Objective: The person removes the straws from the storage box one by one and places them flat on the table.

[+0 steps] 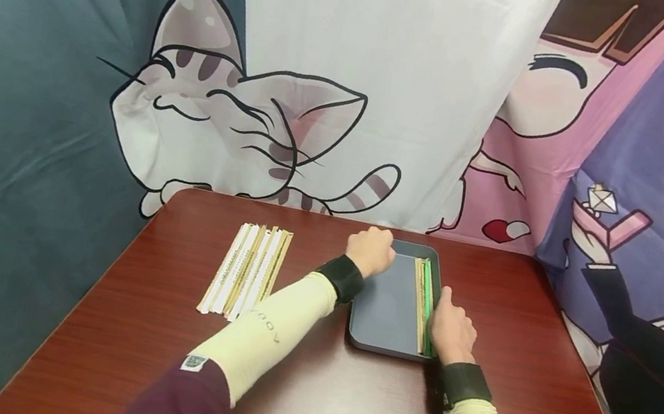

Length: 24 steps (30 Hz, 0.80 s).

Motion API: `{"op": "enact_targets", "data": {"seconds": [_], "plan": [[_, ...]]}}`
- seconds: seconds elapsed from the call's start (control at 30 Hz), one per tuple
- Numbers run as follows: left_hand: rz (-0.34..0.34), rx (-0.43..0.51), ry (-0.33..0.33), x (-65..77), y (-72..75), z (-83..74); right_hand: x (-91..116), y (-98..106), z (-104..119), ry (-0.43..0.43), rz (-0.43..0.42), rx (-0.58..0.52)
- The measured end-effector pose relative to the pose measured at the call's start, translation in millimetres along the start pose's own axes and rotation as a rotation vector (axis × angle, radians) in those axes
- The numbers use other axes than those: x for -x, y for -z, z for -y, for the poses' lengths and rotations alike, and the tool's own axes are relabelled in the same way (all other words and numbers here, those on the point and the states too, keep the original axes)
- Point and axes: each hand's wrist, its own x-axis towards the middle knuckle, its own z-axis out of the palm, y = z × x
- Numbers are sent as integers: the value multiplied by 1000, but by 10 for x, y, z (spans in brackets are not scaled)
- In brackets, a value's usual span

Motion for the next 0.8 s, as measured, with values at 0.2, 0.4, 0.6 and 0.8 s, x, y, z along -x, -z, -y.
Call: {"op": "enact_targets", "data": {"seconds": [0.2,0.4,0.6,0.8], "plan": [[16,3,-64,-12,-134,-349,-10,12,-9,-16,1,-5],[46,23,-85,-5,-305,-555,-14,-8,-12,-3,-17,2],[62,21,-96,-33,-430,-670,-36,-26,-32,2,-27,2],[72,19,-94,-44,-464,-697,-57,-36,-55,3,-35,4]]}}
